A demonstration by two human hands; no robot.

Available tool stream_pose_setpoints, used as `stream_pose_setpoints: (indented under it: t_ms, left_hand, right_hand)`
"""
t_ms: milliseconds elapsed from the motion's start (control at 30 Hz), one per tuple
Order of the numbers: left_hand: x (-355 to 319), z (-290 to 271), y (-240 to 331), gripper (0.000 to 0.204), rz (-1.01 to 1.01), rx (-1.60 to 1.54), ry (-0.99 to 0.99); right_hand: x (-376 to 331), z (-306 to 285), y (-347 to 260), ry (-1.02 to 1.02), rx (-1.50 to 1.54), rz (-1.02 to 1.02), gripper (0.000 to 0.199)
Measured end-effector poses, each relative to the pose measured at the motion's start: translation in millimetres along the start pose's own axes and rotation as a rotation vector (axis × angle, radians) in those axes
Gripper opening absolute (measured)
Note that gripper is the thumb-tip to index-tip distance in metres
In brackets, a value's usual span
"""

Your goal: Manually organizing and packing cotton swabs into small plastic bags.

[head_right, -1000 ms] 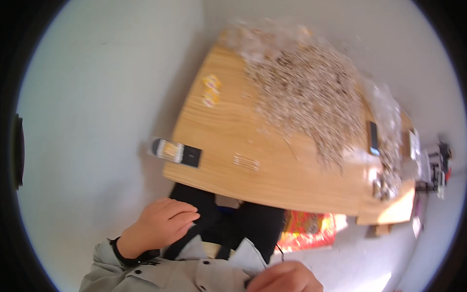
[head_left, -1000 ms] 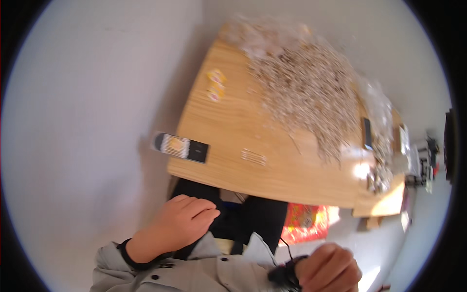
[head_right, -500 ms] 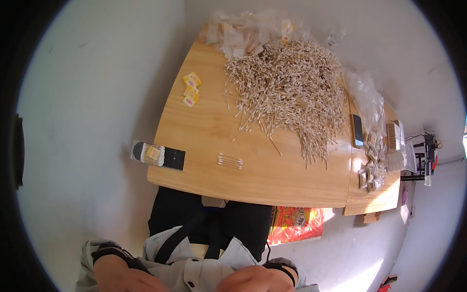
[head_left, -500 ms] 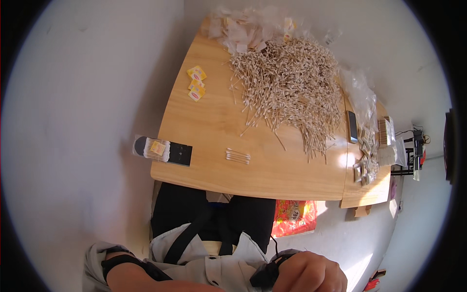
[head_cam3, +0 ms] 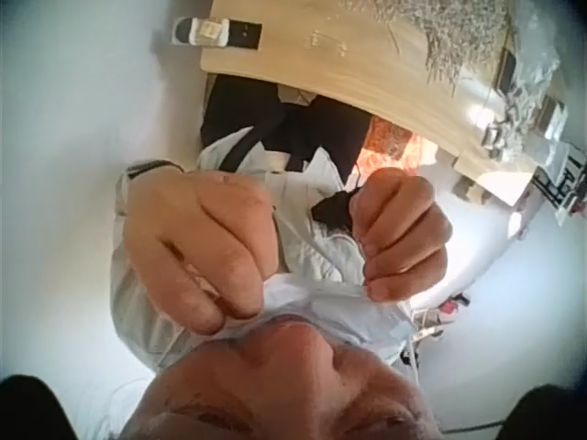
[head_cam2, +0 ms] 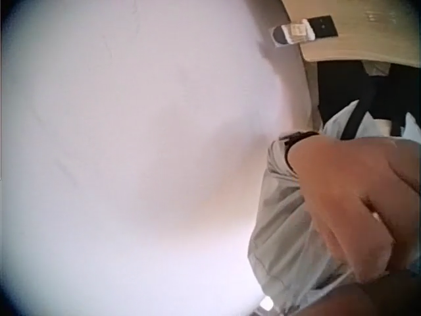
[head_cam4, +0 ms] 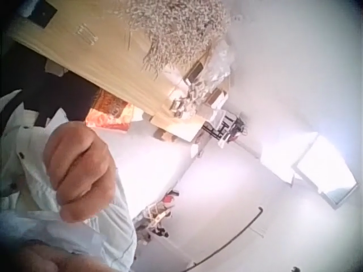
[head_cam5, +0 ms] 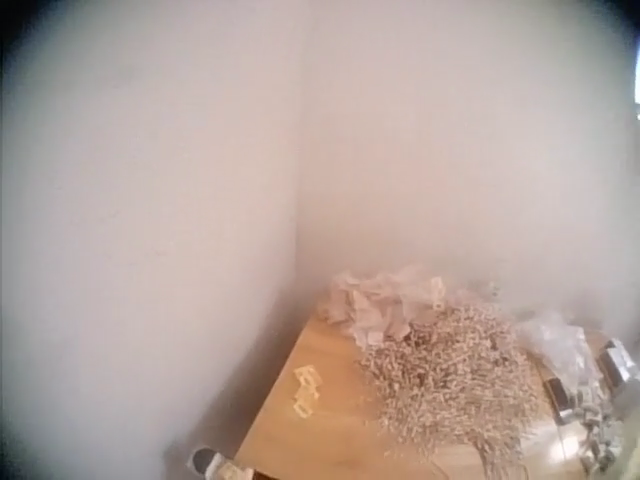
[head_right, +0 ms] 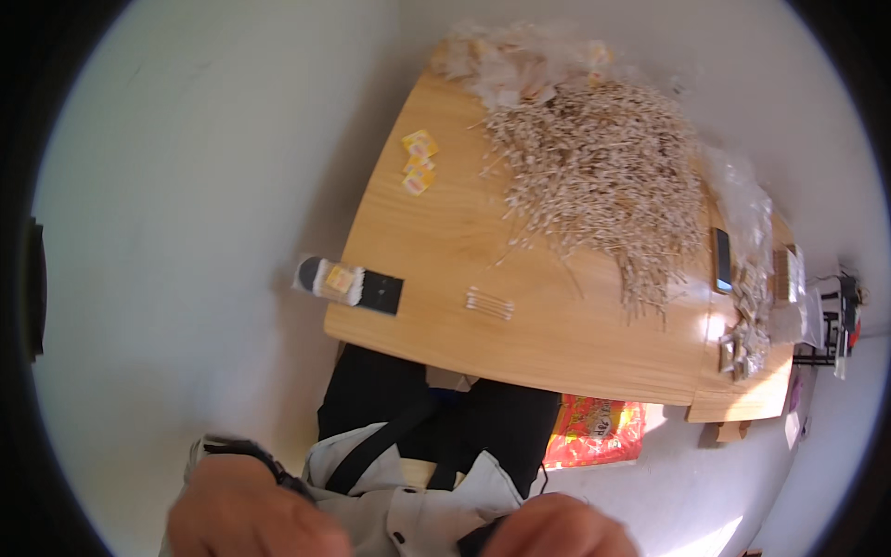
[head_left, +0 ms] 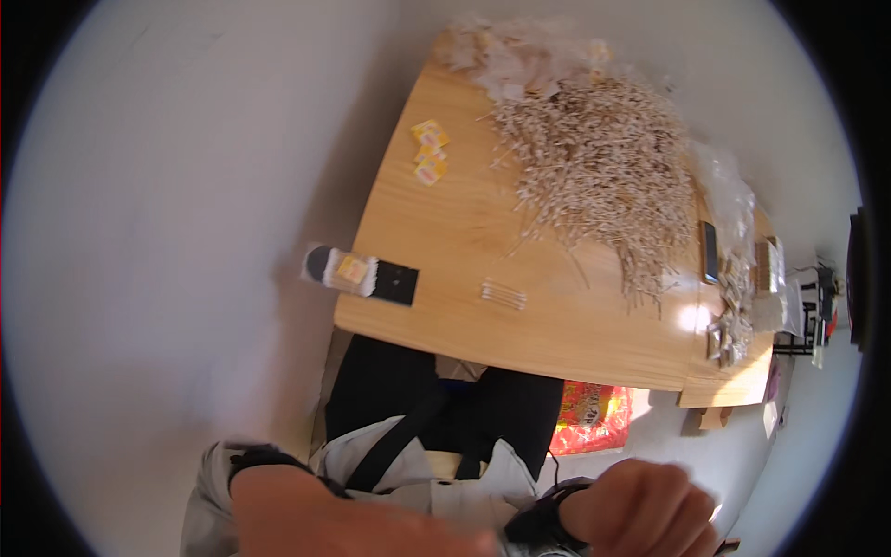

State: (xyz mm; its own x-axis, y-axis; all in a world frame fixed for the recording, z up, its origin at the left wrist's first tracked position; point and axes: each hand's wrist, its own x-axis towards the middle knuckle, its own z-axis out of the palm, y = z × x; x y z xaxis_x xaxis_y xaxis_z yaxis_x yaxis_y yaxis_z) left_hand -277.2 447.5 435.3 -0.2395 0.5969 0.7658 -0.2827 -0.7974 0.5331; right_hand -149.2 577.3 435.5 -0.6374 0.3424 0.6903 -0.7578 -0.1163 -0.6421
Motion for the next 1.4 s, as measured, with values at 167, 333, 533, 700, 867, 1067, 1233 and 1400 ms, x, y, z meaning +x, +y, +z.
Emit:
stream_pose_setpoints:
  t_ms: [167, 333, 533, 700, 867, 1067, 1233, 1400]
  left_hand:
    - [9, 24, 14, 0.011, -0.353, 0.495, 0.456]
    - [2, 37, 5, 0.022, 0.101, 0.705, 0.449]
    - [1, -11, 10, 0.014, 0.355, 0.347, 0.035]
    - [-35, -15, 21, 0.015, -0.215, 0.546, 0.335]
    - [-60, -22, 2, 0.012, -0.429, 0.593, 0.426]
    - [-62, -44, -32, 0.009, -0.656, 0.512, 0.593]
    - [-73, -56, -62, 0.006, -0.788, 0.494, 0.623]
    - [-102, -73, -111, 0.015, -0.994, 0.663, 0.506]
  right_hand:
    - [2, 1, 5, 0.111, -0.038, 0.028, 0.006]
    - [6, 12, -4, 0.19, -0.197, -0.213, 0.004]
    - [-13, 14, 15, 0.091, 0.312, 0.259, 0.031]
    - [-19, 43, 10, 0.083, 0.83, 0.294, 0.052]
    - [-15, 45, 20, 0.197, 0.889, 0.142, 0.05]
    - [-11, 45, 23, 0.17, 1.054, 0.281, 0.044]
    - [-10, 57, 25, 0.34, 1.037, 0.11, 0.034]
    - [-1, 22, 45, 0.176, 0.573, -0.122, 0.029]
